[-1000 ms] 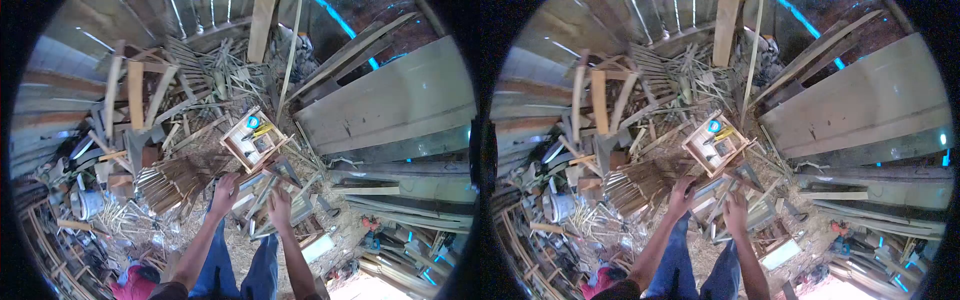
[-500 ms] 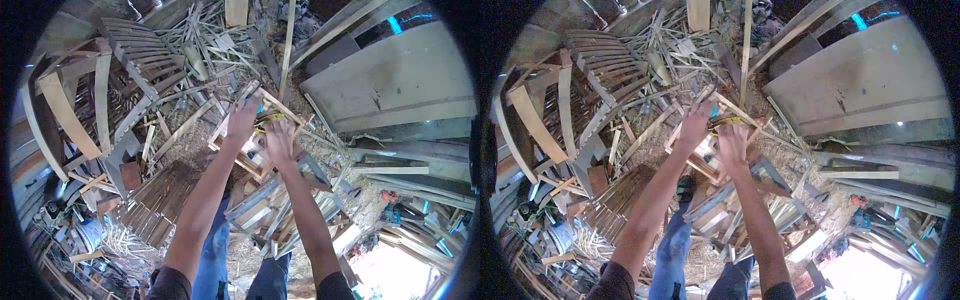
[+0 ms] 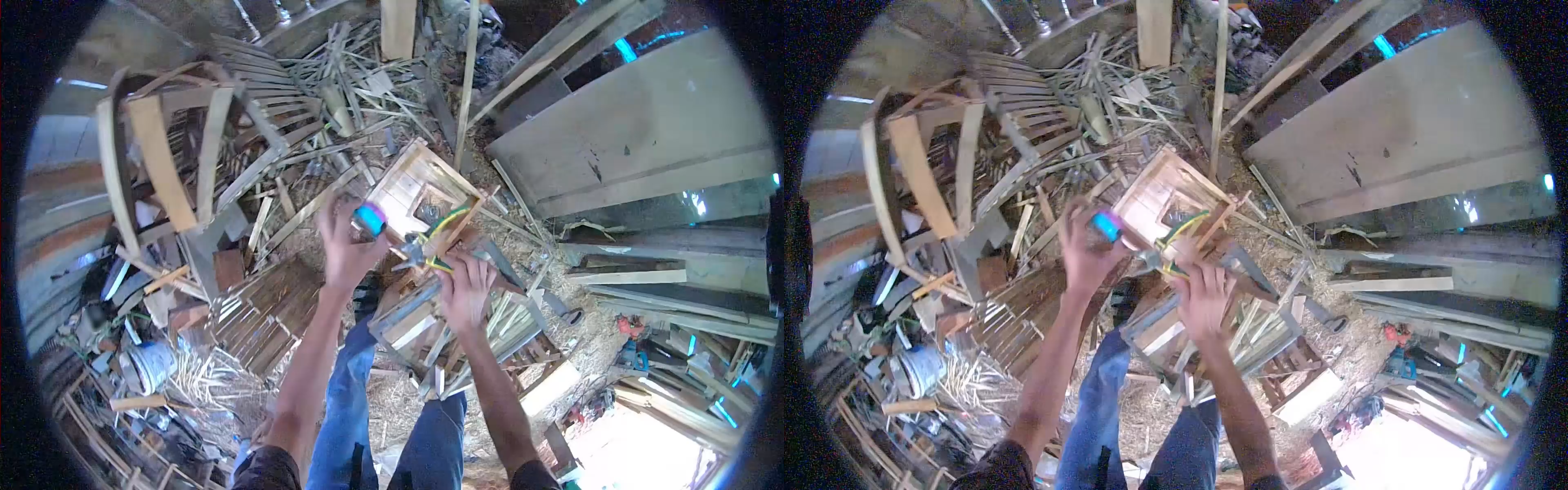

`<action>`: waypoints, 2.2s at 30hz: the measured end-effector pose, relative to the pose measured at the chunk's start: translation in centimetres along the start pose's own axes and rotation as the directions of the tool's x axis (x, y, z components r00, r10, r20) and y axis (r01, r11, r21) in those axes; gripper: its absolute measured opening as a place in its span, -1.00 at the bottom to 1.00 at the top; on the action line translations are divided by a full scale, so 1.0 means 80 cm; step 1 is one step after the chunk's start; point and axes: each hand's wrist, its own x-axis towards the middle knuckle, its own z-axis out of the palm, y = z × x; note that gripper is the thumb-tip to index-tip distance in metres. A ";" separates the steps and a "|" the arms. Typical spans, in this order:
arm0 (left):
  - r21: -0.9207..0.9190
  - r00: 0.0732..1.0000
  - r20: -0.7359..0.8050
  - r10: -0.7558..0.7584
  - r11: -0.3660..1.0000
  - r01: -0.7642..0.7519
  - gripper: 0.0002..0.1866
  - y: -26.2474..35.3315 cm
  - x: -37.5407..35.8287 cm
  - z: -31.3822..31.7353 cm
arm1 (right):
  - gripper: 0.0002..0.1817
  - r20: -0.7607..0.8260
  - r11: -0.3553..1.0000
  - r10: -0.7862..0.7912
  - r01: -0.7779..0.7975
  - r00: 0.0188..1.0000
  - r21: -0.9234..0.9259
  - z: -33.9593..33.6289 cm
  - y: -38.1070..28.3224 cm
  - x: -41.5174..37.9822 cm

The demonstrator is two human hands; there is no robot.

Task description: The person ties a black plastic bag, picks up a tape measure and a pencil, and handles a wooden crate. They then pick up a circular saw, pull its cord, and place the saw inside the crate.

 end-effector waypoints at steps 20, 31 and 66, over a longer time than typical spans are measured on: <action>-0.953 0.948 0.059 -0.314 0.265 0.147 -0.61 0.616 -0.356 -0.367 | -0.31 0.176 0.330 -0.190 -0.106 0.966 0.938 -0.604 -0.156 -0.297; -0.919 0.978 0.177 -0.110 0.338 0.204 -0.65 0.790 -0.473 -0.370 | -0.74 -0.123 0.410 -0.060 0.137 0.991 0.902 -0.732 -0.135 -0.474; -0.350 0.409 0.850 0.331 0.936 -0.031 -0.52 1.023 -0.766 0.091 | -0.74 -0.421 0.435 0.897 -0.450 0.136 0.780 -0.753 0.322 -1.042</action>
